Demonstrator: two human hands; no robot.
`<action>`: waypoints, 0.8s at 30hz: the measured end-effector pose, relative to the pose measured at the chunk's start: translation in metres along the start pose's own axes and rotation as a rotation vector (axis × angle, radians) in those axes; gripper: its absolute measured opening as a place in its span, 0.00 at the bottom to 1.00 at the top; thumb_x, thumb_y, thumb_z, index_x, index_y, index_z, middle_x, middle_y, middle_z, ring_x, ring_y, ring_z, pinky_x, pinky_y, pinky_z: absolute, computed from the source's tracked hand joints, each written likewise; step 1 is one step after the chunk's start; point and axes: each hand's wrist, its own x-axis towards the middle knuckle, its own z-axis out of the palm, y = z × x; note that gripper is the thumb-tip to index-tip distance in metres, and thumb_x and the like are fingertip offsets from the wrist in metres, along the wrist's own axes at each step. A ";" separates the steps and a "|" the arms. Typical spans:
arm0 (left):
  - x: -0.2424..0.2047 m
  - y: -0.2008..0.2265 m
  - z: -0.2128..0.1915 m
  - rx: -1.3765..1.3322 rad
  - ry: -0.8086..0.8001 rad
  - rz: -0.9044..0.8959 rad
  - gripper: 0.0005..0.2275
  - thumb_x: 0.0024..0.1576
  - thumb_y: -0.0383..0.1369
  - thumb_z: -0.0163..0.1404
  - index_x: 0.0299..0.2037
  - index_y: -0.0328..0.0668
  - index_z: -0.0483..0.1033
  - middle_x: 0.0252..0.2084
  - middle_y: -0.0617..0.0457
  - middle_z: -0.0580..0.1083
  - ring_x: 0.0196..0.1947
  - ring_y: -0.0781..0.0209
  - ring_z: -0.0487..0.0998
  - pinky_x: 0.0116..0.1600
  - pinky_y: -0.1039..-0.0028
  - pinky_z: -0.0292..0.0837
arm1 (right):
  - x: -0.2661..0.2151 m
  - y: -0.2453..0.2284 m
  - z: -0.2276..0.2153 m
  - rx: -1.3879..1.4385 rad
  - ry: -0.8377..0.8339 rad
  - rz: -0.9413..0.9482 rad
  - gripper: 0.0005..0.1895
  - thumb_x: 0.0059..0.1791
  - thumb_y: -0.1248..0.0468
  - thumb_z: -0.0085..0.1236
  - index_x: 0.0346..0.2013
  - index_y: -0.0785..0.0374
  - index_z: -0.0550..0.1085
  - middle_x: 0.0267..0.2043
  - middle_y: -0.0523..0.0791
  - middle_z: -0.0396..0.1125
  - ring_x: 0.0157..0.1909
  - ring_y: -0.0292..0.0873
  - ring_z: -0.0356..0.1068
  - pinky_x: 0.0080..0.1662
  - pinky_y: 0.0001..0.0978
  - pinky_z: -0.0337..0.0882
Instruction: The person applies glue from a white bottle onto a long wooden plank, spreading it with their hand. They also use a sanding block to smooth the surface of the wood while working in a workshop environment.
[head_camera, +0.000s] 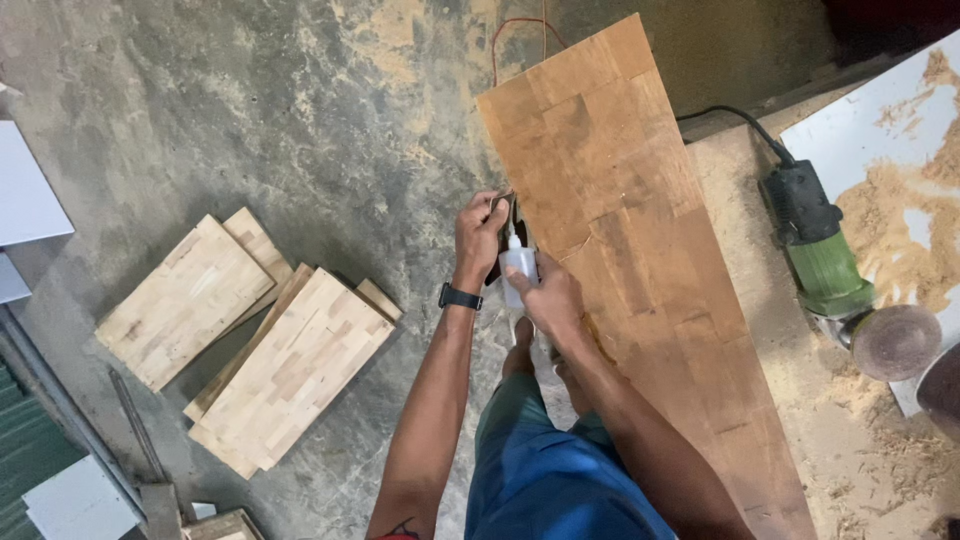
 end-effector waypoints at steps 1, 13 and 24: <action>0.001 -0.003 0.000 0.000 0.000 0.000 0.10 0.65 0.32 0.52 0.40 0.34 0.84 0.47 0.44 0.78 0.51 0.53 0.76 0.61 0.58 0.67 | 0.000 0.000 0.000 0.000 0.000 0.000 0.24 0.48 0.48 0.63 0.48 0.63 0.77 0.40 0.59 0.75 0.49 0.69 0.73 0.49 0.60 0.70; 0.005 -0.023 0.001 -0.134 0.005 -0.031 0.11 0.64 0.32 0.53 0.34 0.31 0.84 0.49 0.41 0.76 0.57 0.55 0.72 0.66 0.59 0.65 | 0.002 0.003 -0.003 0.005 0.000 -0.011 0.24 0.47 0.48 0.61 0.47 0.63 0.78 0.38 0.59 0.75 0.48 0.69 0.73 0.49 0.62 0.70; 0.020 -0.107 -0.003 -0.189 0.024 -0.034 0.11 0.64 0.31 0.54 0.32 0.31 0.83 0.44 0.44 0.76 0.52 0.59 0.70 0.62 0.63 0.66 | -0.004 -0.006 -0.011 0.043 0.001 0.051 0.26 0.45 0.46 0.62 0.50 0.59 0.79 0.41 0.56 0.76 0.51 0.66 0.73 0.52 0.60 0.70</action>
